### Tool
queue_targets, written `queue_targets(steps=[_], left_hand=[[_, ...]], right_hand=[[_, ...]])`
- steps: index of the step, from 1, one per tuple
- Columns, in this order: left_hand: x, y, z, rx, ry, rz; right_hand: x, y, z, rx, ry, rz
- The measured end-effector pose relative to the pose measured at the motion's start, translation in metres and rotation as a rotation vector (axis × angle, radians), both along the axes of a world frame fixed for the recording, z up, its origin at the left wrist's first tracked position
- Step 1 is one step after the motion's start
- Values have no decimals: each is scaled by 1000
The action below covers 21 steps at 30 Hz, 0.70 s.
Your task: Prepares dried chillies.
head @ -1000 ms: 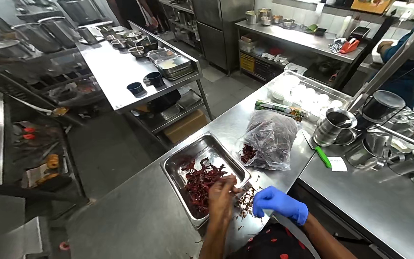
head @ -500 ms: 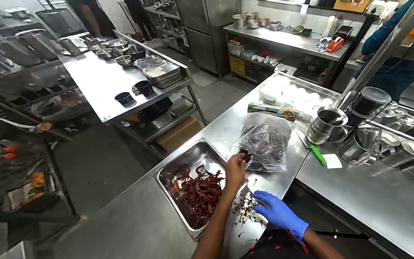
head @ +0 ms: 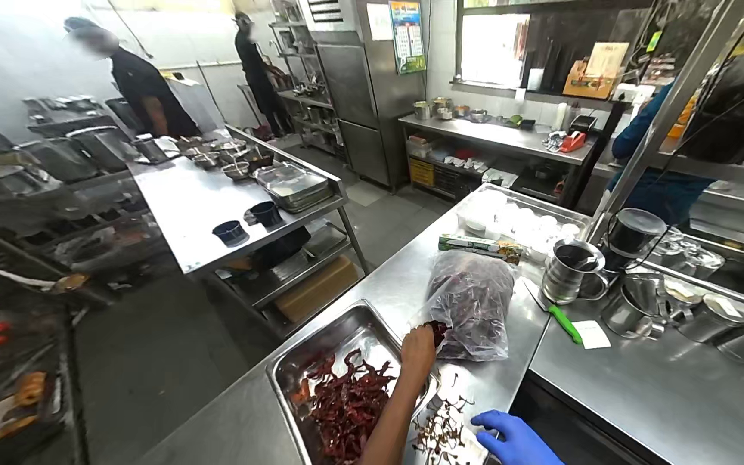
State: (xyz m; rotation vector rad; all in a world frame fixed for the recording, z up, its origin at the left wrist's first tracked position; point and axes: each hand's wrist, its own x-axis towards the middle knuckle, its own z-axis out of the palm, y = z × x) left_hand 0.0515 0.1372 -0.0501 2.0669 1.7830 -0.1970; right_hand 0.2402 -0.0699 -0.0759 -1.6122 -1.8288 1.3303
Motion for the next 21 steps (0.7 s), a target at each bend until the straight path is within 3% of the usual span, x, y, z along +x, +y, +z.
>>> queue_targets(steps=[4, 8, 13, 16, 21], left_hand=[[-12, -3, -16, 214, -261, 50], [-27, -11, -34, 488, -735, 143], [-37, -35, -16, 413, -1468, 392], [-44, -58, -2, 366, -1646, 404], [-45, -99, 20, 267, -1754, 379]], right_hand=[[-6, 9, 2, 67, 25, 21], [-14, 18, 5, 126, 35, -4], [-19, 27, 22, 207, 125, -61], [-26, 40, 37, 239, 277, -152], [-42, 62, 64, 263, 449, -272]])
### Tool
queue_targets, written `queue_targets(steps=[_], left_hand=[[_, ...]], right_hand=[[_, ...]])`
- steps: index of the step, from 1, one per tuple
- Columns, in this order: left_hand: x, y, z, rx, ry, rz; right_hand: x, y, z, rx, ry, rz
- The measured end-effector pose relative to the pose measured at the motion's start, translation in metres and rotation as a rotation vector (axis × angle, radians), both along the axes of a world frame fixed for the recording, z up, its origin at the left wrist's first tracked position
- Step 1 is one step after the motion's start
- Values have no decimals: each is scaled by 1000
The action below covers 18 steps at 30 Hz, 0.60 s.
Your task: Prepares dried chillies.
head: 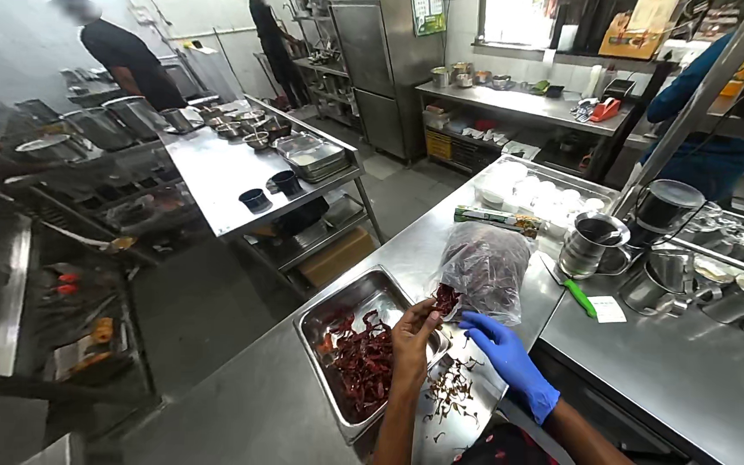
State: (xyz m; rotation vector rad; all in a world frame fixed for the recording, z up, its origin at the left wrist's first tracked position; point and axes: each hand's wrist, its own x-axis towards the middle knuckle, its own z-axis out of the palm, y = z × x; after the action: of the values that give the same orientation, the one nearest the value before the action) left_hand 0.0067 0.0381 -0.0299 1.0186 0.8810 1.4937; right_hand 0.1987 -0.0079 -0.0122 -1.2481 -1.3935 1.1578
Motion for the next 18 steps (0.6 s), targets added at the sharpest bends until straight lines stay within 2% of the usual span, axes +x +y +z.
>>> queue_targets(steps=[9, 13, 18], left_hand=[[-3, -33, 29, -18, -33, -154], [-7, -39, 37, -19, -144, -201], [-12, -42, 41, -85, -172, -133]], right_hand=[[-21, 10, 32, 25, 192, 0], [-20, 5, 43, 13, 255, 12], [-14, -1, 51, 12, 255, 4]])
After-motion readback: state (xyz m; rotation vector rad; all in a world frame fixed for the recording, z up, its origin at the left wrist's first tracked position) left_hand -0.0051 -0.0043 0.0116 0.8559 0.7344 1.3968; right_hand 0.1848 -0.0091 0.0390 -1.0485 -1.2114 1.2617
